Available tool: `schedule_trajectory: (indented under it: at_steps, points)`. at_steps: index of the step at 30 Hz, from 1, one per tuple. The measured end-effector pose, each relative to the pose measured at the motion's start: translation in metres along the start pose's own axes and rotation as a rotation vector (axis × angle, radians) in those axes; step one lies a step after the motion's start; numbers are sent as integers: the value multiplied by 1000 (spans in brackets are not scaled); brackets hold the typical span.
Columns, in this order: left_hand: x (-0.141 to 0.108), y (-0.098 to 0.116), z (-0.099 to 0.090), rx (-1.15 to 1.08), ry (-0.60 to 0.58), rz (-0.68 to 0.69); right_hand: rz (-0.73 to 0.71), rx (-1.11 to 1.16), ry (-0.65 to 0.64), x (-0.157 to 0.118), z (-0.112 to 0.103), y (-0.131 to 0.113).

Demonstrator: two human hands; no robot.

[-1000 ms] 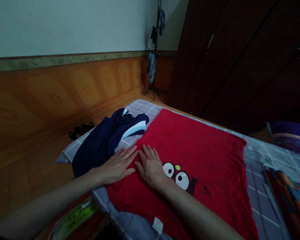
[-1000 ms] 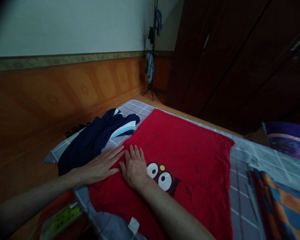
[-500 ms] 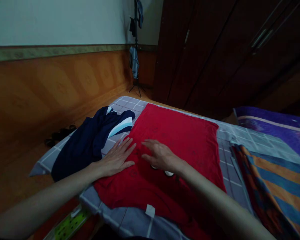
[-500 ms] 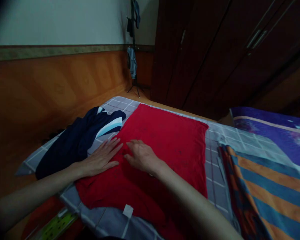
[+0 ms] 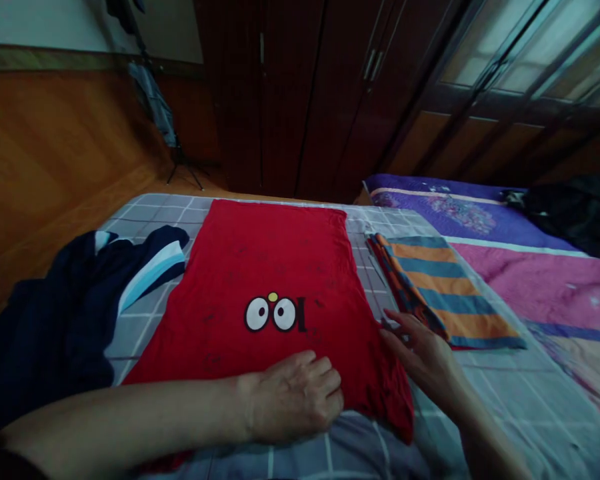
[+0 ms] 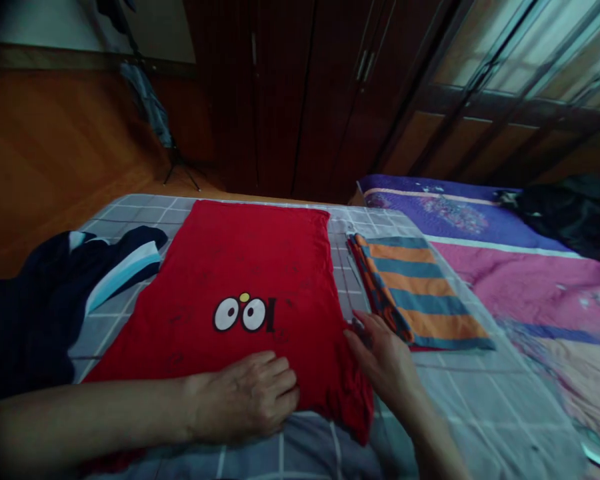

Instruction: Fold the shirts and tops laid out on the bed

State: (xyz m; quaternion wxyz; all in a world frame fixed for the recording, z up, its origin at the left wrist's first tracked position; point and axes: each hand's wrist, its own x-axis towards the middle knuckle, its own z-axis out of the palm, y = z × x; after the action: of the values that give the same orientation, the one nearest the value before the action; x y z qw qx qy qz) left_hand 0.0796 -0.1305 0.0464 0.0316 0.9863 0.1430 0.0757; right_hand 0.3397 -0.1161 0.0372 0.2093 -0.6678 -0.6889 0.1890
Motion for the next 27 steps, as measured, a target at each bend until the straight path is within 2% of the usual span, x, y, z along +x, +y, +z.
schedule_trajectory:
  at_steps: [2,4,6,9,13,16,19,24,27]
  points:
    - [9,-3,9,-15,34,-27,111,-21,44,-19,9,12]
    - [13,-10,14,-189,65,-96,206,-58,56,-28,15,14]
    - [12,-18,14,-449,92,-207,261,-102,36,-28,18,9]
    - [8,-25,10,-743,156,-307,238,-169,-14,-16,17,-5]
    - [3,-23,11,-827,276,-140,164,-240,19,5,18,-20]
    - [3,-20,16,-804,271,-58,113,-214,8,17,17,-21]
    - [3,-21,20,-792,245,-109,173,14,-16,23,12,-16]
    - [2,-22,24,-755,215,-90,441,577,-133,16,1,-14]
    - [2,-22,25,-751,211,-78,458,765,-198,3,-4,-15]
